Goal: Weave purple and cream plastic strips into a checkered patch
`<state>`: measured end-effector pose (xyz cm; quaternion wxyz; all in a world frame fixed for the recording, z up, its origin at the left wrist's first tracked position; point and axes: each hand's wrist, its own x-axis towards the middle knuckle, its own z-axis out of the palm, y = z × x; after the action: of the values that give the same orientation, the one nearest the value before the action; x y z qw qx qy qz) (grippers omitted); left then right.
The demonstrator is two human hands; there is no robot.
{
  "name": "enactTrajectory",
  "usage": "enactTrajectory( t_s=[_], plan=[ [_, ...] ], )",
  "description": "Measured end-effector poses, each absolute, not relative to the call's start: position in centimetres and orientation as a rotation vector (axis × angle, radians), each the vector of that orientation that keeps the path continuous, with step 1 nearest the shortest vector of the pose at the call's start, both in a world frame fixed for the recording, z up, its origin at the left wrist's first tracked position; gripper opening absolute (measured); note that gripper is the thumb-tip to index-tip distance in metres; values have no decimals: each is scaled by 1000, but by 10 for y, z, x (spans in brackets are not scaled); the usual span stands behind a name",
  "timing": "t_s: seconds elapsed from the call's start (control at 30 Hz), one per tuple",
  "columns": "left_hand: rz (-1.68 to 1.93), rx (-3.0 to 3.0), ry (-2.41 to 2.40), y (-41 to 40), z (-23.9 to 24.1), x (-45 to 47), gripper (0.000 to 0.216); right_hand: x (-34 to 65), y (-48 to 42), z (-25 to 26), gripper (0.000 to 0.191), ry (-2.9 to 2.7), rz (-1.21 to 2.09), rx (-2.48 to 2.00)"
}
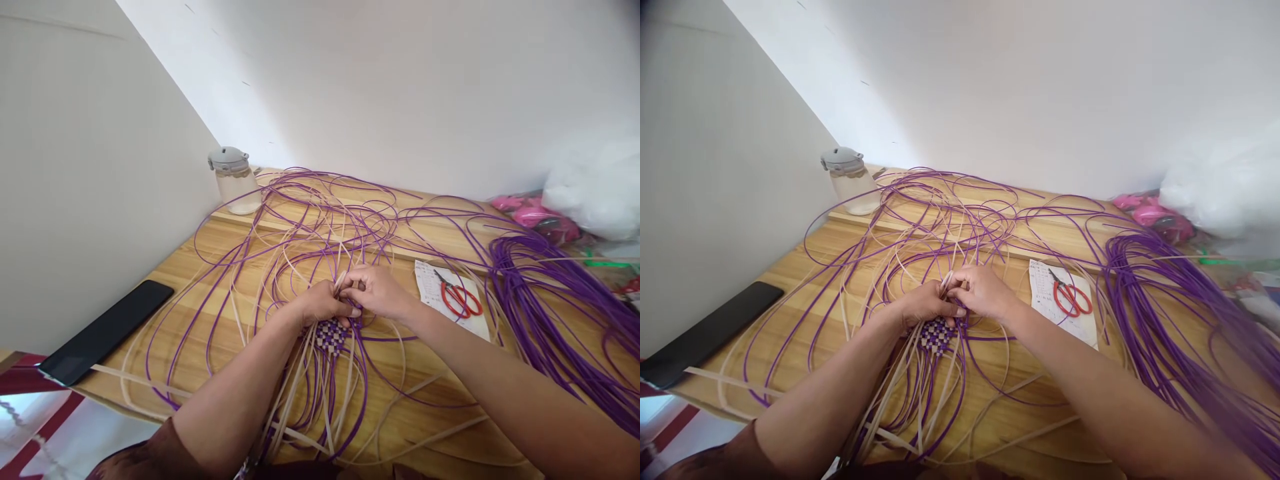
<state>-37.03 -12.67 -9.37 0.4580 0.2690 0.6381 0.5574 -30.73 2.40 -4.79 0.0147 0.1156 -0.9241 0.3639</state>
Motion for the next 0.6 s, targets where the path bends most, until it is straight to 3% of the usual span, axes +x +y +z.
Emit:
enactTrajectory(
  t_s=[0.27, 0.47, 0.6],
  plan=[
    [1302, 646, 1691, -127, -91, -369, 24, -309, 27, -58, 13, -2884, 1271, 288],
    [1231, 680, 1704, -128, -97, -373, 28, -275, 21, -44, 25, -2723, 922, -40],
    [1231, 670, 1678, -127, -98, -373, 36, -239, 12, -51, 31, -2950, 852, -155]
  ],
)
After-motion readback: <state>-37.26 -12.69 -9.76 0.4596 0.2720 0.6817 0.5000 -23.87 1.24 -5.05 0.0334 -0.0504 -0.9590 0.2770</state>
